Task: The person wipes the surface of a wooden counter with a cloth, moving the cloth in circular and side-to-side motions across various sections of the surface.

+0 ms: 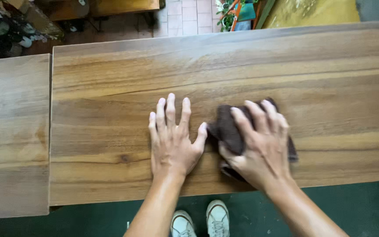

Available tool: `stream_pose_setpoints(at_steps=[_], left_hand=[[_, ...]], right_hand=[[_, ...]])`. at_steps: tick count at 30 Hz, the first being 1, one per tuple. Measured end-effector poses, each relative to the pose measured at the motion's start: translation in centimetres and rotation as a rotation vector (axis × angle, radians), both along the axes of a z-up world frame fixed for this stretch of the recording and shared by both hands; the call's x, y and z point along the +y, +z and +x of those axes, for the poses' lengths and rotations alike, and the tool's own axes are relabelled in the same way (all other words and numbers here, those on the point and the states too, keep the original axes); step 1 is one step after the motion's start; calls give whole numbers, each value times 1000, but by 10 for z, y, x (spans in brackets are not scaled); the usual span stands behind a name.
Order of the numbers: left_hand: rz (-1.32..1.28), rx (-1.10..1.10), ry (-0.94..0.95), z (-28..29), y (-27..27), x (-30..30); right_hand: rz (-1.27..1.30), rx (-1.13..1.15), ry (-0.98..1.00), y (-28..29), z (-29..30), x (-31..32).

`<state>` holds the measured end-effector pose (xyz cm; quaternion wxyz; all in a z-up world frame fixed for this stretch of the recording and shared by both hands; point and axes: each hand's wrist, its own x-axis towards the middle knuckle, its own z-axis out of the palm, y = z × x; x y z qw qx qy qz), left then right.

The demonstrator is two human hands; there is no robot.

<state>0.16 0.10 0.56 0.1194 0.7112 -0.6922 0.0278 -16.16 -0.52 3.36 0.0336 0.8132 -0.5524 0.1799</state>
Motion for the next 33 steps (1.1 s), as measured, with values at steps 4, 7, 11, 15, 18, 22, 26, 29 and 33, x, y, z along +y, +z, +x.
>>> stream_pose_setpoints(at_steps=[4,7,11,15,18,22,26,29,33], left_hand=[[23,41,10,-1,0,-1],[30,19,9,-1,-3,-1],[-51,188,7,2,2,-5],[-56,332,0,20,17,-19],[-3,318,23,34,29,-24],[23,356,-8,44,41,-27],[2,376,-108,37,39,-14],[17,343,-23,41,29,-20],[55,269,-20,68,27,-29]], right_hand=[[-32,18,-54,-9,-63,-5],[-40,85,-177,-18,-88,-6],[-86,121,-389,-27,-68,-9],[-116,128,-396,-18,10,-18],[-85,71,-395,-18,89,-11],[93,-25,-150,-20,143,21],[223,-122,82,-19,108,37],[87,-88,16,-6,54,38],[-50,-24,-30,-7,5,18]])
